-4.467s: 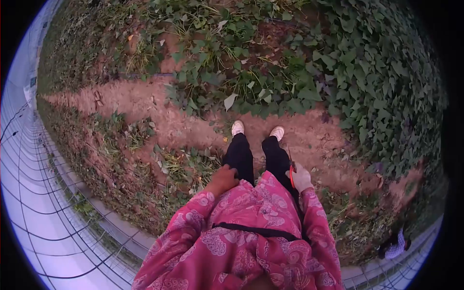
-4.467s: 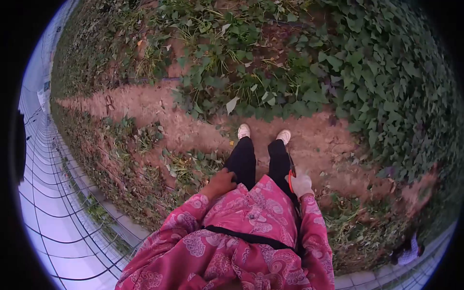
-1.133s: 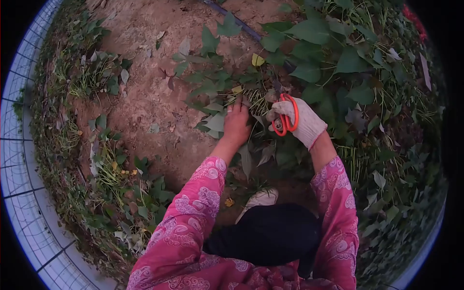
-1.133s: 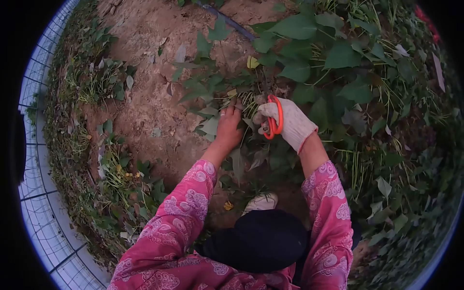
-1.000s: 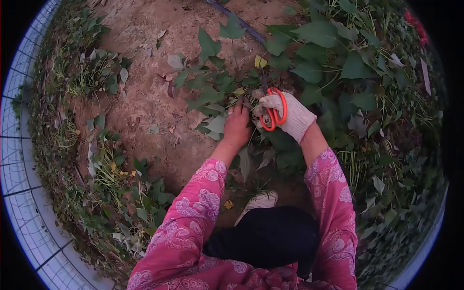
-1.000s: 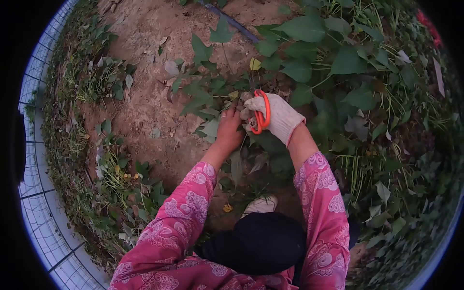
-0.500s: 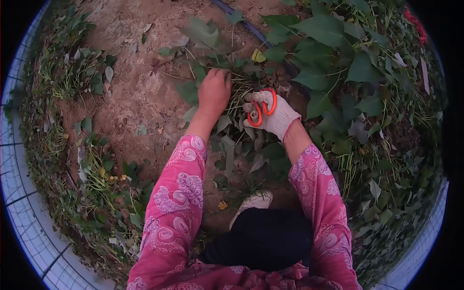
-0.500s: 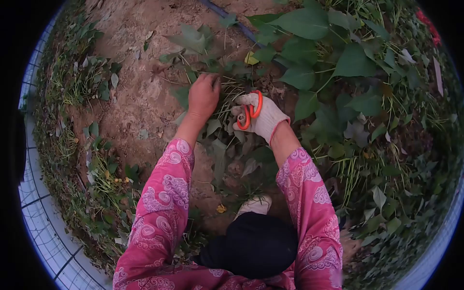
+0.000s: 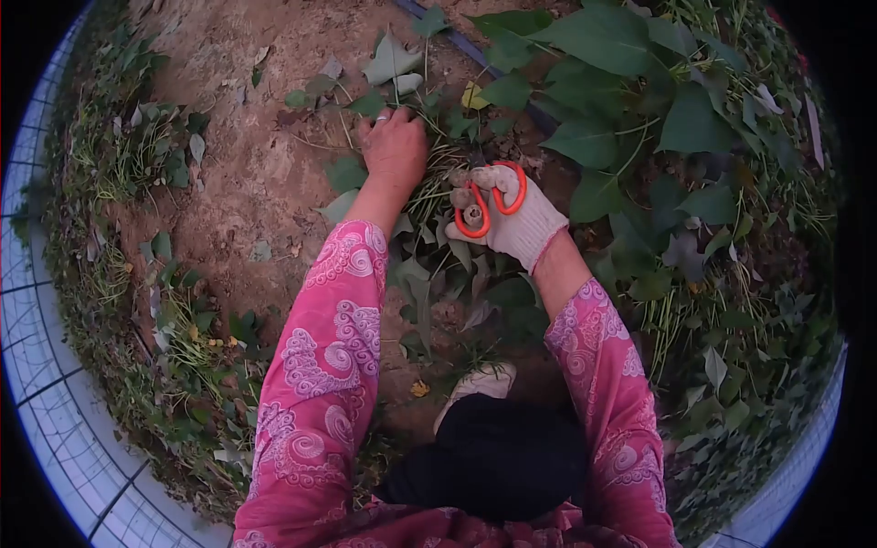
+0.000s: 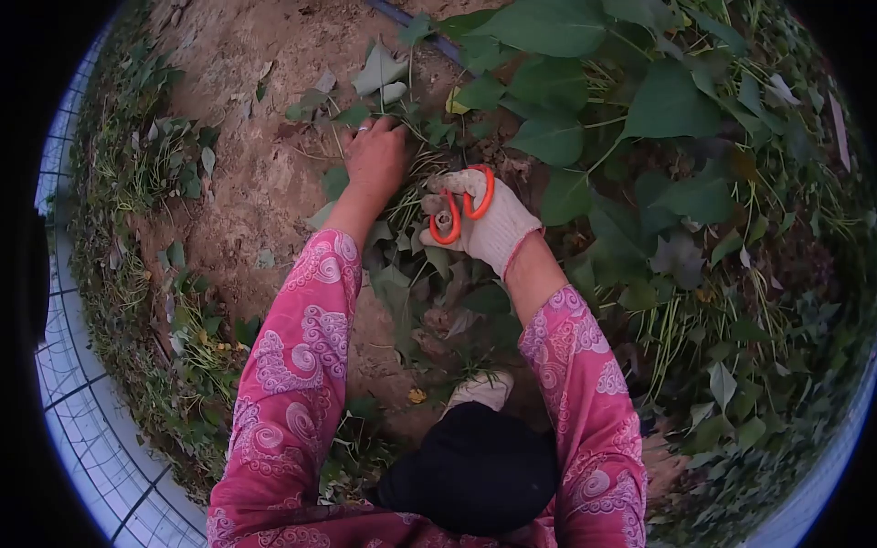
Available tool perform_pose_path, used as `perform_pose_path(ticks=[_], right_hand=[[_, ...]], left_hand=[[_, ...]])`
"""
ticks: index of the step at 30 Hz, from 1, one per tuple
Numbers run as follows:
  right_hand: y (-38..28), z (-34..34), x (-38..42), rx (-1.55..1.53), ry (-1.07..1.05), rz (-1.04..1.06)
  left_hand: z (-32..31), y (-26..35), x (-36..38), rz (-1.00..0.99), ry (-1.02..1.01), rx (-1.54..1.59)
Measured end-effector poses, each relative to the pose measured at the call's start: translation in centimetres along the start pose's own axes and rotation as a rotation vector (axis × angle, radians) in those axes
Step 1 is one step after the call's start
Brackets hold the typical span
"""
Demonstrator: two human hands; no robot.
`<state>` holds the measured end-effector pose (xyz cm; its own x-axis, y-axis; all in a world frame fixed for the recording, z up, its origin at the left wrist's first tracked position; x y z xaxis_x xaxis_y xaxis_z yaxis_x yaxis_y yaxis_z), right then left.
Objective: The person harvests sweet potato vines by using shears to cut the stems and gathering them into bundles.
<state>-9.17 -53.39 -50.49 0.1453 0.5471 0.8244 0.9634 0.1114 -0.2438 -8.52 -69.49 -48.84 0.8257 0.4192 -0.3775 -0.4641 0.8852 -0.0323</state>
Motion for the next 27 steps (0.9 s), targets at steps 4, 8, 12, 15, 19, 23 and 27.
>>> perform_pose_path(ticks=[4, 8, 12, 15, 19, 23, 27], right_hand=[[0.2, -0.2, -1.2, -0.058, -0.041, -0.007], [0.1, -0.8, -1.8, -0.095, 0.021, -0.055], [-0.2, -0.9, -2.4, -0.125, 0.018, 0.001], [0.1, 0.0, -2.1, -0.081, 0.153, 0.024], [-2.3, 0.9, 2.1, 0.272, 0.233, 0.393], [-3.3, 3.3, 7.3, 0.430, 0.120, 0.509], [-1.9, 5.2, 11.1, 1.090, 0.244, 0.426]], left_hand=[[-0.4, -0.3, -0.1, 0.041, -0.116, 0.032], [0.1, -0.3, 0.0, 0.066, -0.120, 0.054], [2.2, 0.2, -0.3, 0.011, -0.079, 0.092], [3.7, 1.6, -0.7, -0.118, -0.086, 0.058], [5.7, -1.1, -1.3, 0.026, -0.074, 0.027], [10.8, -11.3, 1.7, 0.524, -0.010, 0.314], [19.2, -19.2, 8.9, 0.565, 0.205, 0.374]])
Point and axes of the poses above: each hand's wrist, its own x-axis away from the middle knuckle, its own z-axis out of the back of the hand, y = z × x, the point moved 8 cm from there along -x, towards the middle knuckle, and after that the axes turned 14 degrees about y, right-handed, at the moved point
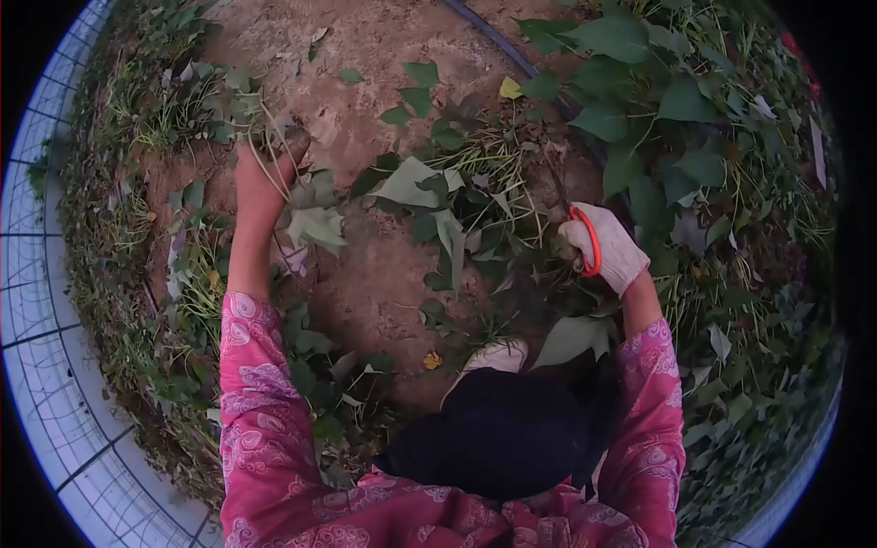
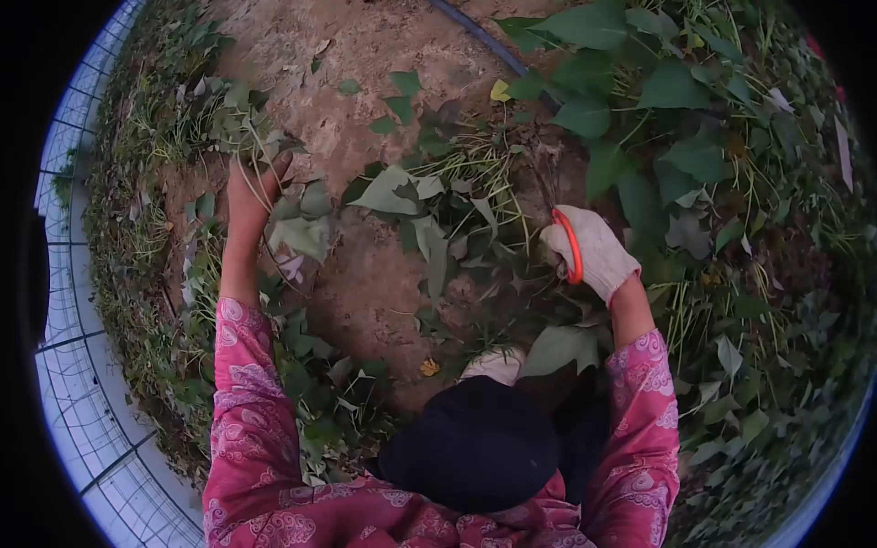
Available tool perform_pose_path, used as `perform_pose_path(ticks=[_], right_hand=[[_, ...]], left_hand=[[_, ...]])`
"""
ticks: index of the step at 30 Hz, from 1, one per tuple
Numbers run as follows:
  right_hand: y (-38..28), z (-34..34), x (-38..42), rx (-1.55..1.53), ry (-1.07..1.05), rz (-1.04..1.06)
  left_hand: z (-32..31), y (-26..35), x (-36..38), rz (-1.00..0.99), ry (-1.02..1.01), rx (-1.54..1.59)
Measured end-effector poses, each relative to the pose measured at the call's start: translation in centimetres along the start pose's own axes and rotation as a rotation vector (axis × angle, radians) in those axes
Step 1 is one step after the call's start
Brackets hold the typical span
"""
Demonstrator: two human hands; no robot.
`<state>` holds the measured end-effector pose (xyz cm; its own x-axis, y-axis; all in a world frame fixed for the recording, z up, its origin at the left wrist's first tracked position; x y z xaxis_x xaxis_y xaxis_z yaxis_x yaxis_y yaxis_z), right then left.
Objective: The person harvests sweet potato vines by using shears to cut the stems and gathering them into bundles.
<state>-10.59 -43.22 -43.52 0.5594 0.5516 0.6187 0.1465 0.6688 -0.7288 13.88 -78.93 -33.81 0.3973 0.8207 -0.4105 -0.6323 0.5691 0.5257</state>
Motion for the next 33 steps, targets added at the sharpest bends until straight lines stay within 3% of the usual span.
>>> perform_pose_path(ticks=[1, 2, 3, 4, 5, 7, 8, 10, 11, 13, 14, 15, 17, 19, 22, 23, 25, 27, 29, 32, 33], right_hand=[[0.6, -0.8, 0.7, 0.120, -0.111, 0.018], [0.5, -2.3, 0.5, 0.582, -0.154, 0.476], [1.0, -3.9, 0.5, 0.829, -0.186, 0.599], [0.6, -5.9, 0.7, 1.078, -0.215, 0.724], [-0.8, -7.1, 0.8, 1.157, -0.270, 0.664], [-2.9, -8.7, -1.3, 1.126, -0.228, 0.725], [-4.7, -8.8, -2.4, 1.104, -0.161, 0.760], [-7.8, -7.4, -4.9, 0.994, 0.014, 0.885], [-9.0, -6.1, -5.9, 1.010, 0.145, 1.020], [-8.7, -2.3, -8.1, 0.954, 0.220, 1.028], [-8.1, -0.5, -8.7, 0.961, 0.221, 1.029], [-5.9, 1.5, -10.2, 1.170, 0.241, 0.997], [-1.1, 4.8, -13.0, 1.582, 0.285, 0.901], [5.0, 6.0, -13.6, 1.772, 0.144, 0.728], [13.1, 7.1, -11.6, 2.127, 0.074, 0.816], [10.8, 7.1, -8.7, 1.698, 0.375, 1.066], [7.5, 8.4, -3.9, 1.232, 0.634, 1.241], [7.1, 9.4, -3.6, 0.003, 0.292, -0.006], [4.5, 9.6, -0.7, -0.077, 0.362, -0.015], [1.9, 10.6, 1.5, 0.033, 0.488, 0.090], [-0.9, 10.2, 2.9, 0.225, 0.525, 0.307]], left_hand=[[2.3, 0.1, 0.5, -0.069, 0.017, -0.065], [3.6, -1.6, 2.0, 0.191, -0.080, 0.011], [4.9, -2.2, 3.8, 0.451, -0.177, 0.088], [5.6, -2.0, 5.8, 0.539, -0.248, 0.152], [6.0, -1.7, 7.8, 0.627, -0.320, 0.215], [4.4, -3.9, 12.0, 0.516, -0.508, 0.279], [3.4, -4.3, 15.3, 0.649, -0.681, 0.336], [1.8, -1.0, 18.7, 0.305, -0.826, 0.317], [1.6, 0.1, 19.5, 0.308, -0.822, 0.316], [1.6, 3.9, 20.5, -0.275, -0.759, -0.030], [1.5, 4.2, 20.8, -0.333, -0.680, -0.108], [1.3, 4.4, 21.1, -0.385, -0.600, -0.188], [-0.7, 2.4, 21.9, 0.239, -0.776, 0.208], [-1.8, 3.8, 22.3, 0.238, -0.819, 0.186], [-3.9, 6.2, 22.9, 0.137, -0.924, 0.068], [-4.7, 7.3, 23.2, 0.068, -0.927, 0.146], [-5.7, 8.8, 23.8, -0.042, -0.936, 0.200], [-6.2, 9.6, 23.9, -0.119, -0.917, 0.193], [-6.4, 10.2, 24.1, -0.197, -0.895, 0.188], [-6.3, 7.9, 24.4, -0.090, -0.870, -0.002], [-6.5, 7.0, 24.8, -0.079, -0.880, -0.005]])
Point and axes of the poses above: each hand's wrist, its own x-axis away from the middle knuckle, its own z-axis out of the back of the hand, y = z × x, the point moved 8 cm from there along -x, towards the middle knuckle, and after that the axes turned 14 degrees about y, right-handed, at the moved point
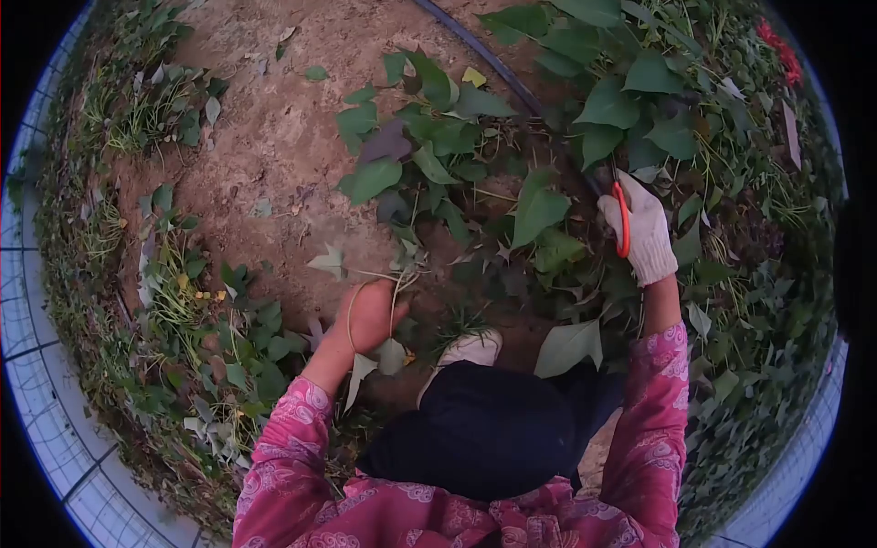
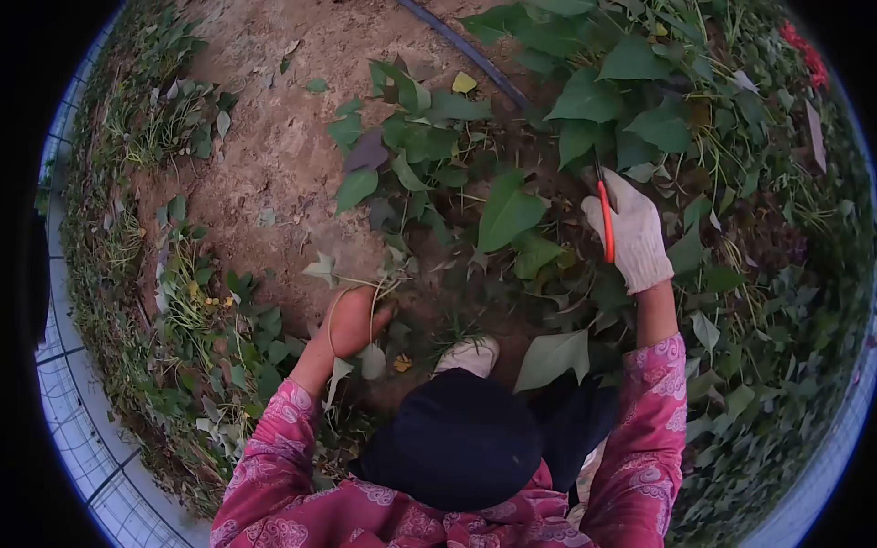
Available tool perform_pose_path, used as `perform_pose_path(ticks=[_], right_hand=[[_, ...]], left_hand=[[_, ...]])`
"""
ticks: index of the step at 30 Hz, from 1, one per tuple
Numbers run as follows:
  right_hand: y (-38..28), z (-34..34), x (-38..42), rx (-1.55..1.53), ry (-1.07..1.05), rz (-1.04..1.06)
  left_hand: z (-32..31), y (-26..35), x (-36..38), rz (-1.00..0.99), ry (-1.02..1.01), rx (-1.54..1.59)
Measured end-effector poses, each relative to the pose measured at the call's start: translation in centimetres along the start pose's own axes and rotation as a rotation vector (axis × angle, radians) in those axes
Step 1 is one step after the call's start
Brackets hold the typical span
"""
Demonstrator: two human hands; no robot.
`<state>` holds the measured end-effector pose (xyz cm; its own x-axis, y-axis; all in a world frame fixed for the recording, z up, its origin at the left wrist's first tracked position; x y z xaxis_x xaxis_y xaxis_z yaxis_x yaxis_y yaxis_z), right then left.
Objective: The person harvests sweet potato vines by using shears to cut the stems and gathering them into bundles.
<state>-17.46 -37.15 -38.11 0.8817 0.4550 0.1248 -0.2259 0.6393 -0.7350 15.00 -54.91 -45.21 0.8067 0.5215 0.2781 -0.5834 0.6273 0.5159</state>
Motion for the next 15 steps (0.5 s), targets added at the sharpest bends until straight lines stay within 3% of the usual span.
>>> perform_pose_path(ticks=[3, 5, 8, 10, 12, 15], right_hand=[[-8.8, -1.0, 2.9, 0.256, -0.011, 0.584], [-11.2, -5.4, 4.6, 0.511, -0.239, 0.711], [-12.9, -12.9, 7.8, 0.705, -0.553, 0.876], [-11.8, -18.1, 7.7, 0.726, -0.695, 0.876], [-10.1, -21.6, 5.4, 0.756, -0.708, 0.838], [-8.0, -20.4, -2.1, 0.675, -0.437, 0.613]], left_hand=[[-1.0, -1.2, 0.9, 0.012, 0.040, 0.081], [-0.6, -1.2, 1.4, 0.014, 0.098, 0.155], [-2.1, -1.3, 2.1, 0.082, -0.072, 0.128], [-3.5, -1.6, 2.9, 0.086, -0.138, 0.137], [-3.7, -1.4, 3.7, 0.033, -0.067, 0.139], [-3.3, -1.9, 4.1, -0.003, 0.000, 0.137]])
Point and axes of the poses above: each hand's wrist, its own x-axis away from the middle knuckle, its own z-axis out of the back of the hand, y = z × x, the point moved 8 cm from there along -x, towards the middle knuckle, and after that the axes turned 14 degrees about y, right-handed, at the moved point
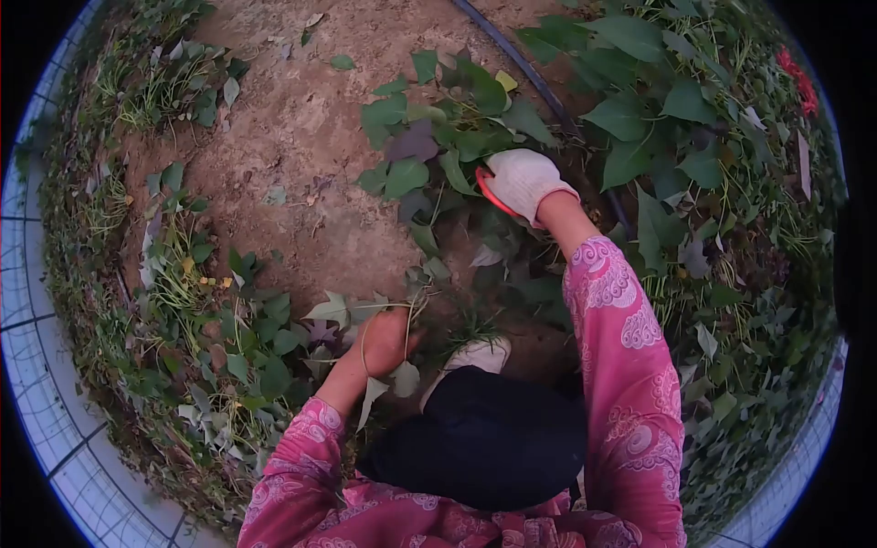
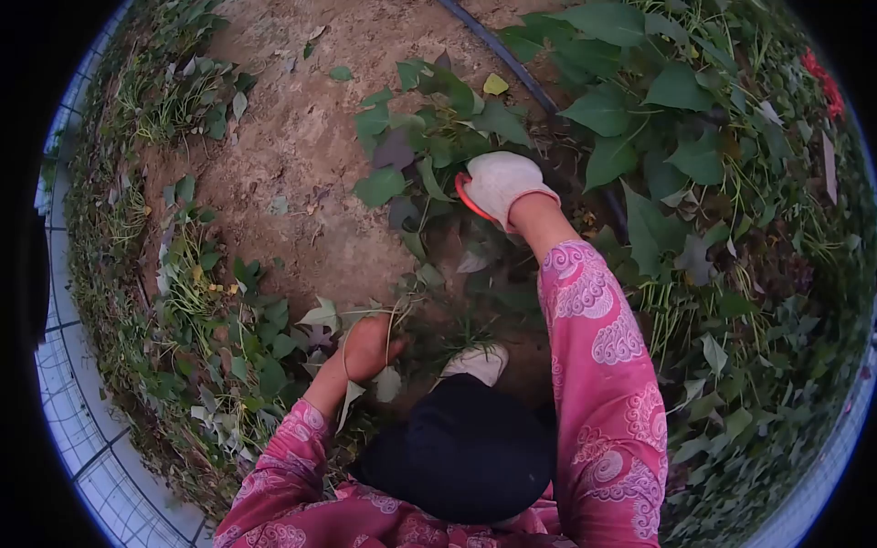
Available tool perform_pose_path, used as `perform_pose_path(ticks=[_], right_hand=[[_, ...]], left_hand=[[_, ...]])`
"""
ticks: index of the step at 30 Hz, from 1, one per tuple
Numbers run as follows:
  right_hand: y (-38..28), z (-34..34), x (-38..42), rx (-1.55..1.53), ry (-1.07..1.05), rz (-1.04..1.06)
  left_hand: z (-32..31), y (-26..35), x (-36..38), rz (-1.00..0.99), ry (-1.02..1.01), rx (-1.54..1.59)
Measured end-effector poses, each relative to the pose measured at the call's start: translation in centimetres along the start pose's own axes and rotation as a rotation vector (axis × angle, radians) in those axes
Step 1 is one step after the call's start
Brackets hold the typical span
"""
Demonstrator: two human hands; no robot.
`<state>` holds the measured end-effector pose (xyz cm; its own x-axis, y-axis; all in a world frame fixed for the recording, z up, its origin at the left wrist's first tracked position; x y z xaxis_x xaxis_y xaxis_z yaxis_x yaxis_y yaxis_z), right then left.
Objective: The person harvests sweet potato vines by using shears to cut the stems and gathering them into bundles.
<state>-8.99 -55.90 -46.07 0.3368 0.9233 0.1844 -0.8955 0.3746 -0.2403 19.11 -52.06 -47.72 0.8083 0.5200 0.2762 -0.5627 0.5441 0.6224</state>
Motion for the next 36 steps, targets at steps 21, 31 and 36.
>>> perform_pose_path(ticks=[21, 31, 36], right_hand=[[7.5, 0.6, 5.5, -0.402, 0.147, -0.025], [3.5, 0.4, 6.1, -0.252, -0.019, 0.199], [2.9, 0.3, 5.8, 0.007, 0.066, 0.447]], left_hand=[[8.8, 1.1, -5.4, 0.109, 0.388, 0.298], [4.7, 10.7, -6.9, -0.287, 0.088, 0.216], [1.9, 9.2, -11.1, -0.299, 0.172, 0.141]])
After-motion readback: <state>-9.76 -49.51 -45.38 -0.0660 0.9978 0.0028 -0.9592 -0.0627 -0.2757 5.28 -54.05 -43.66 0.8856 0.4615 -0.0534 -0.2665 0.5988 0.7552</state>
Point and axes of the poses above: each hand's wrist, its own x-axis away from the middle knuckle, its own z-axis out of the back of the hand, y = z × x, the point moved 8 cm from there along -x, towards the middle knuckle, and after that the axes turned 14 degrees about y, right-handed, at the moved point
